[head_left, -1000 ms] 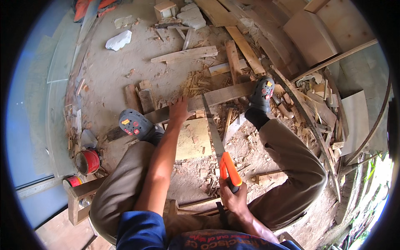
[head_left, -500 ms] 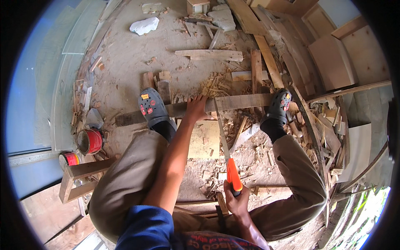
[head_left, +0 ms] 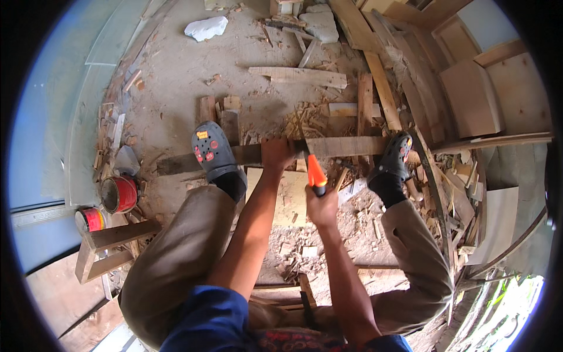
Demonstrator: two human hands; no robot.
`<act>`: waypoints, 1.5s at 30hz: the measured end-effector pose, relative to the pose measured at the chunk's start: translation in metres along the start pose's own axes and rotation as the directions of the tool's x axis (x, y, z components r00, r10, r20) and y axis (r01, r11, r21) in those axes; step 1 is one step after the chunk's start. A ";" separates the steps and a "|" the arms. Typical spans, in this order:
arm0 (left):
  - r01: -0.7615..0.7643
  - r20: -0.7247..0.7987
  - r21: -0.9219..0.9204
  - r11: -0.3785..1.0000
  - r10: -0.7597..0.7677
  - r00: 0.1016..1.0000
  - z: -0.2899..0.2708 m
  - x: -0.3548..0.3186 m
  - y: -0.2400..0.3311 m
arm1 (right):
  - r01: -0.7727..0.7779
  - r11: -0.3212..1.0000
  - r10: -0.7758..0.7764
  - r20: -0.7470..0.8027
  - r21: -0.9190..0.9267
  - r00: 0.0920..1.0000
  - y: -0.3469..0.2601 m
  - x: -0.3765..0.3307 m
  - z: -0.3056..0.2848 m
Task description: The person uses a hand saw to cut a long wooden plank into smaller pieces. They then use a hammer to split one of the cut pieces and inspect the resulting wood.
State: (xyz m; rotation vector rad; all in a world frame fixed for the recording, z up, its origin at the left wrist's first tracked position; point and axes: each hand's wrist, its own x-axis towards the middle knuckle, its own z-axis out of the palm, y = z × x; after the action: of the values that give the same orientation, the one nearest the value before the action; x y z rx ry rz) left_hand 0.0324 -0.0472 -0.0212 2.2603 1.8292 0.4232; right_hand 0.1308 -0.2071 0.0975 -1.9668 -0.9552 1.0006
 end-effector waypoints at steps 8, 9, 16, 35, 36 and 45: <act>0.047 -0.180 -0.054 0.997 -0.056 0.982 0.002 0.008 -0.008 | -0.202 0.958 0.191 0.071 0.203 0.979 0.018 -0.106 -0.056; 0.048 -0.090 -0.033 0.998 -0.050 0.995 -0.002 0.005 -0.007 | -0.267 0.951 0.252 0.110 0.157 0.962 0.017 -0.082 -0.048; 0.036 -0.155 0.002 0.999 -0.035 0.987 0.006 0.008 -0.012 | -0.030 0.999 0.033 0.109 -0.033 0.993 0.045 -0.098 -0.037; 0.095 0.035 -0.001 0.995 -0.095 0.995 0.000 0.006 -0.003 | -0.172 0.969 0.156 0.101 0.179 0.983 0.033 0.011 0.015; 0.076 0.014 0.014 0.997 -0.076 0.997 -0.002 0.014 -0.003 | -0.068 0.959 0.042 0.100 0.275 0.994 0.037 0.008 0.026; 0.060 -0.220 -0.036 0.998 -0.066 0.973 0.003 0.007 -0.008 | -0.128 0.968 0.096 0.152 0.214 0.984 0.035 -0.218 -0.140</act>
State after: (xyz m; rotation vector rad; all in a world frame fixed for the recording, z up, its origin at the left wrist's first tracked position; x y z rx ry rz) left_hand 0.0274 -0.0382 -0.0257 2.2046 1.9779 0.7115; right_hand 0.1690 -0.4446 0.2003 -1.7966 -0.7747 1.2679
